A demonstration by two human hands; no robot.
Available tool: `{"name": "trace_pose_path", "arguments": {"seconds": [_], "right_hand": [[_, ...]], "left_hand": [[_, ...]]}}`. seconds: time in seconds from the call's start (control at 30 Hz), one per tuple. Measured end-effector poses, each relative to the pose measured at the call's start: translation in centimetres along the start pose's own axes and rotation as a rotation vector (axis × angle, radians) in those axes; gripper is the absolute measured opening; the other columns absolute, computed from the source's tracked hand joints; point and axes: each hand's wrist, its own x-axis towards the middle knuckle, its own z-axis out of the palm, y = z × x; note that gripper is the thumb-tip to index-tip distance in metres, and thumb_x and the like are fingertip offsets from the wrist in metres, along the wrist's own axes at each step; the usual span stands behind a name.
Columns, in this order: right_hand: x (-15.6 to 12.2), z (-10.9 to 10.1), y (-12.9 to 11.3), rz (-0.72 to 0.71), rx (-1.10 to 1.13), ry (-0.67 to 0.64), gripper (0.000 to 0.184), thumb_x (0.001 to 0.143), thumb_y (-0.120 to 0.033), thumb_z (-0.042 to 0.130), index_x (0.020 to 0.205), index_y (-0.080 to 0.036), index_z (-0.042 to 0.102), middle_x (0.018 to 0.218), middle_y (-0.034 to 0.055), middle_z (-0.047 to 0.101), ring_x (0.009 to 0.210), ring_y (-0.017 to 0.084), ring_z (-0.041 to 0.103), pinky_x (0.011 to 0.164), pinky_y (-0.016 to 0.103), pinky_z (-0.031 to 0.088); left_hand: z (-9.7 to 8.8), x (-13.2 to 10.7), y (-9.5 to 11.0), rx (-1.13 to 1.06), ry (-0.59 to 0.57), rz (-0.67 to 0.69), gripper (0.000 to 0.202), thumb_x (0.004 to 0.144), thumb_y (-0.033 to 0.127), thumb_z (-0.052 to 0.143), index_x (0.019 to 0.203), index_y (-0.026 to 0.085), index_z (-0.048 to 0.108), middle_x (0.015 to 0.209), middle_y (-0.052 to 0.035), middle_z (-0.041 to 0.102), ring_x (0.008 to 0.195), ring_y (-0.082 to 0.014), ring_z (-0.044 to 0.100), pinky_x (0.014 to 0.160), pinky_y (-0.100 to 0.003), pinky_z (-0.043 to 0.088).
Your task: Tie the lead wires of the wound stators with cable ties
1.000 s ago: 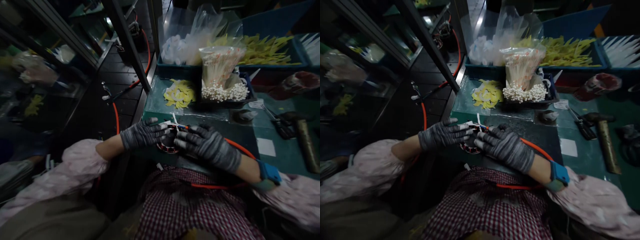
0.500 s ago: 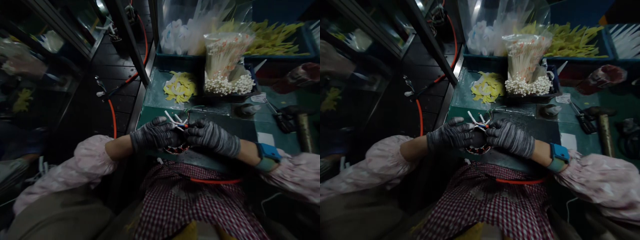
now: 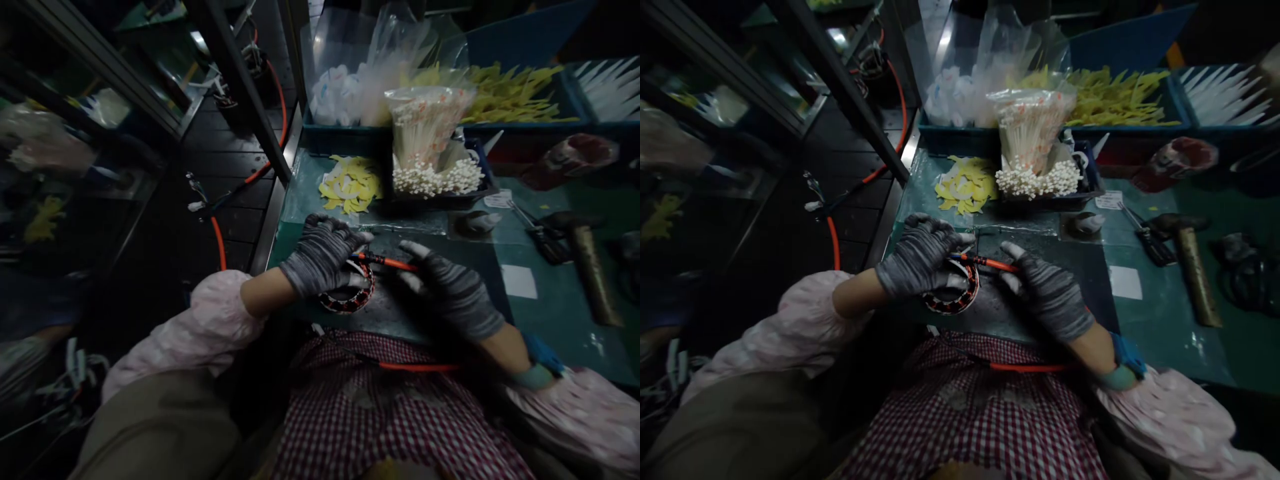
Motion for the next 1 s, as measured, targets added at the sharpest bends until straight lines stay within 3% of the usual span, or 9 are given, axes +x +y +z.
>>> {"name": "trace_pose_path", "arguments": {"seconds": [0.13,0.27,0.4,0.47,0.57,0.67,0.77,0.87,1.0], "right_hand": [[0.8,-2.7,-0.9,-0.072,-0.066,0.131,0.036,0.105,-0.035,0.071,0.140,-0.026,0.075,0.117,0.0109,0.085,0.098,0.033,0.082,0.084,0.045,0.067],[1.8,-1.9,0.4,-0.052,-0.100,0.224,0.030,0.105,-0.034,0.070,0.134,-0.027,0.076,0.116,0.0100,0.082,0.101,0.031,0.080,0.089,0.046,0.066],[-1.3,0.6,1.1,-0.036,0.017,0.437,0.029,0.100,-0.040,0.072,0.127,-0.031,0.071,0.111,0.0092,0.076,0.102,0.031,0.076,0.095,0.051,0.065],[-3.9,1.9,0.1,0.102,0.191,0.566,0.038,0.097,-0.039,0.075,0.133,-0.035,0.066,0.111,0.0081,0.073,0.096,0.031,0.074,0.088,0.052,0.066],[-6.1,3.3,-2.0,0.388,0.407,0.439,0.052,0.096,-0.043,0.076,0.145,-0.031,0.061,0.130,0.0121,0.073,0.113,0.036,0.074,0.098,0.058,0.065],[-5.3,3.5,-3.1,0.448,0.529,0.217,0.049,0.098,-0.047,0.075,0.142,-0.028,0.065,0.136,0.0115,0.076,0.125,0.035,0.073,0.109,0.058,0.062],[-3.5,2.3,-3.3,0.321,0.677,0.078,0.022,0.101,-0.038,0.074,0.121,-0.029,0.074,0.121,0.0064,0.082,0.114,0.026,0.079,0.106,0.046,0.065],[-2.9,0.7,-3.7,0.144,0.669,0.084,0.012,0.099,-0.029,0.078,0.111,-0.028,0.076,0.112,0.0048,0.085,0.105,0.024,0.082,0.096,0.039,0.069],[-3.1,-0.9,-4.2,0.045,0.431,0.099,0.015,0.099,-0.028,0.081,0.113,-0.027,0.079,0.106,0.0054,0.087,0.096,0.025,0.085,0.085,0.037,0.071]], "left_hand": [[0.8,1.7,-0.1,-0.046,-0.013,-0.008,0.021,0.101,0.029,0.068,0.119,0.025,0.079,0.117,-0.0071,0.080,0.122,-0.0311,0.070,0.127,-0.062,0.036],[1.6,2.3,-2.5,-0.560,-0.043,0.081,0.026,0.097,0.026,0.069,0.123,0.022,0.071,0.119,-0.0073,0.080,0.113,-0.0253,0.075,0.111,-0.047,0.056],[2.3,1.9,-3.7,-0.968,-0.070,0.003,0.034,0.094,0.032,0.075,0.126,0.022,0.066,0.130,-0.0100,0.077,0.125,-0.0268,0.073,0.109,-0.044,0.060],[2.5,1.6,-3.7,-1.044,-0.085,-0.040,0.037,0.092,0.033,0.077,0.126,0.023,0.066,0.133,-0.0103,0.076,0.128,-0.0273,0.073,0.111,-0.045,0.059],[2.7,1.6,-3.6,-1.099,-0.095,-0.055,0.039,0.091,0.034,0.080,0.126,0.023,0.066,0.137,-0.0112,0.075,0.131,-0.0283,0.072,0.111,-0.045,0.060],[2.2,1.6,-3.5,-1.014,-0.099,-0.017,0.041,0.094,0.035,0.076,0.132,0.023,0.066,0.139,-0.0123,0.074,0.132,-0.0292,0.072,0.111,-0.046,0.059],[1.0,0.8,-2.6,-0.652,0.028,0.017,0.043,0.099,0.036,0.072,0.140,0.024,0.067,0.140,-0.0124,0.075,0.135,-0.0306,0.069,0.125,-0.055,0.046],[0.1,-0.9,-0.7,-0.236,0.194,0.063,0.043,0.105,0.046,0.067,0.145,0.029,0.070,0.140,-0.0078,0.077,0.141,-0.0310,0.064,0.135,-0.058,0.025],[1.5,-3.0,2.2,0.055,0.350,0.261,0.049,0.105,0.071,0.060,0.134,0.033,0.075,0.129,0.0007,0.084,0.131,-0.0267,0.070,0.135,-0.054,0.021]]}}
